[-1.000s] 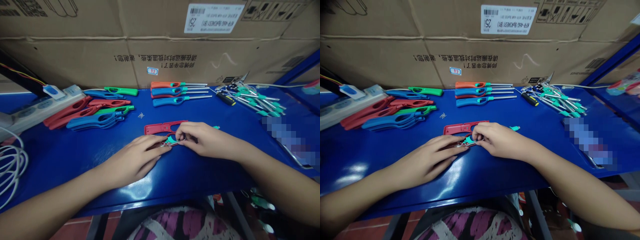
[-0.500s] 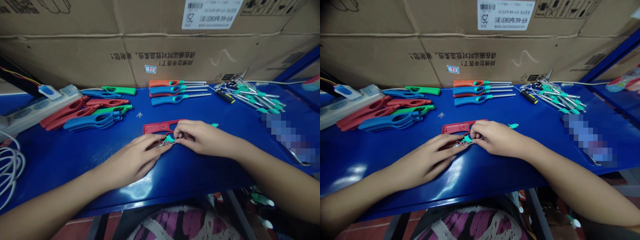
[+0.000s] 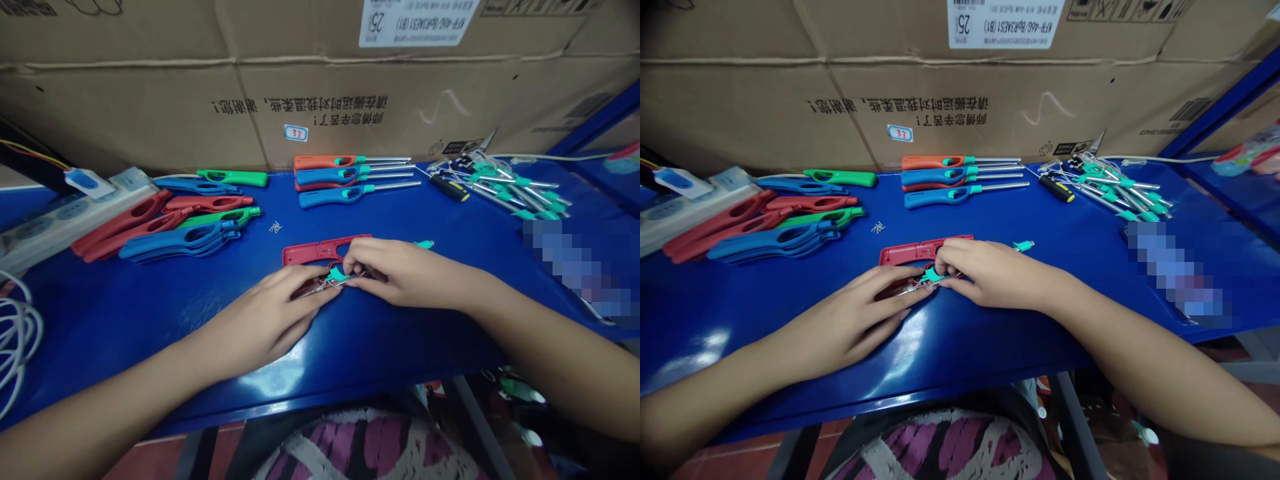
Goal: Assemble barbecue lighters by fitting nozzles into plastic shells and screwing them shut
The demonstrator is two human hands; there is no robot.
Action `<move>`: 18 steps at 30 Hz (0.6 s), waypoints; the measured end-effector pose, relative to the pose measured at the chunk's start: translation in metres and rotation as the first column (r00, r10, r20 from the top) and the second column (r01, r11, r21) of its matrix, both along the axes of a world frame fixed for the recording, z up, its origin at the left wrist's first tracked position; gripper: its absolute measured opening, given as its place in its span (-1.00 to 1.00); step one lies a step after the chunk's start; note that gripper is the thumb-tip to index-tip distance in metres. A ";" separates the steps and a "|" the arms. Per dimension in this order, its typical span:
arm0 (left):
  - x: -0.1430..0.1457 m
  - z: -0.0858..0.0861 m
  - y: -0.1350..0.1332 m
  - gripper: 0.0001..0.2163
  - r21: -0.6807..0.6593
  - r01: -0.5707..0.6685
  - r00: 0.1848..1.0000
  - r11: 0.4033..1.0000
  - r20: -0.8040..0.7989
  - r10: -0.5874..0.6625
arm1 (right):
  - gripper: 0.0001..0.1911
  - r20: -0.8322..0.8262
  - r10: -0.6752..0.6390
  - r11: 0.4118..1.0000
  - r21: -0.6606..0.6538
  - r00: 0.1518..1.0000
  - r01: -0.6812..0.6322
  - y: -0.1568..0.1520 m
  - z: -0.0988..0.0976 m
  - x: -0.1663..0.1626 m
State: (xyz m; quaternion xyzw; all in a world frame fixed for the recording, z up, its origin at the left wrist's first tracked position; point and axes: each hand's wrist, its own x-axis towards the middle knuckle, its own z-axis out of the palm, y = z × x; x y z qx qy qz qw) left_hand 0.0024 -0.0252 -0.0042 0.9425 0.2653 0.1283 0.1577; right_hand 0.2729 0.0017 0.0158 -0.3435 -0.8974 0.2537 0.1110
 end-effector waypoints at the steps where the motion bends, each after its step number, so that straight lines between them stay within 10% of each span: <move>1: 0.000 0.000 0.000 -0.56 0.000 -0.002 1.000 1.000 -0.003 0.002 | -0.93 -0.001 -0.002 1.000 0.002 1.000 0.002 0.000 0.000 0.000; 18: 0.001 -0.002 0.000 -0.57 -0.013 -0.003 1.000 1.000 0.007 0.003 | -0.94 -0.047 -0.114 0.992 -0.059 0.992 0.111 -0.001 0.001 -0.005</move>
